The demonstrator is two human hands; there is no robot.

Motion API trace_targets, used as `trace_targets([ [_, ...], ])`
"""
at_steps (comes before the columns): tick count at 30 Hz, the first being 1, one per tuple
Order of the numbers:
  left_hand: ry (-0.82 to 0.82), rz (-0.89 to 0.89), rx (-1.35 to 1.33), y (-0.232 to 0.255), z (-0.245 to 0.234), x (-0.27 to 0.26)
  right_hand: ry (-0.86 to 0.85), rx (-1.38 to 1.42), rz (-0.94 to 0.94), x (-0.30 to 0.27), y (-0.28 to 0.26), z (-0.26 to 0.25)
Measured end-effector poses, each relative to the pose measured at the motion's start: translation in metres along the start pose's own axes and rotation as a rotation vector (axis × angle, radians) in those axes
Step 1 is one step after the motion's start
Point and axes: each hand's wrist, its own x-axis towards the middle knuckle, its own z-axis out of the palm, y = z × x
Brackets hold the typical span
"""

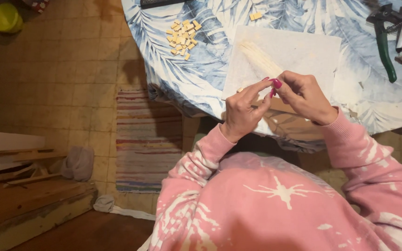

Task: Assembling small wooden tiles onto a backing strip for a mosaic project.

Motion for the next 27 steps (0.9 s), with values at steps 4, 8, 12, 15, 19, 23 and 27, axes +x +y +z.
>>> trace_targets([
  [4,-0.068,-0.016,0.115,-0.016,0.013,-0.018,-0.013,-0.233,-0.003,-0.005,0.011,-0.013],
  [8,-0.354,0.153,0.471,-0.007,0.009,-0.027,-0.048,-0.793,-0.357,-0.016,0.023,-0.036],
  [12,-0.51,0.113,0.533,-0.018,0.012,-0.039,-0.117,-1.043,-0.184,-0.036,0.024,-0.048],
  [15,-0.493,0.129,0.506,-0.022,0.009,-0.037,-0.088,-1.051,-0.148,-0.026,0.023,-0.041],
  [19,-0.502,0.125,0.489,-0.026,0.01,-0.04,-0.126,-0.983,-0.206,0.049,0.023,-0.008],
  [23,-0.537,0.094,0.514,-0.023,0.013,-0.038,-0.084,-0.974,-0.438,0.141,0.044,0.021],
  [27,-0.525,0.079,0.487,-0.021,0.011,-0.038,-0.139,-1.0,-0.417,0.12,0.044,0.008],
])
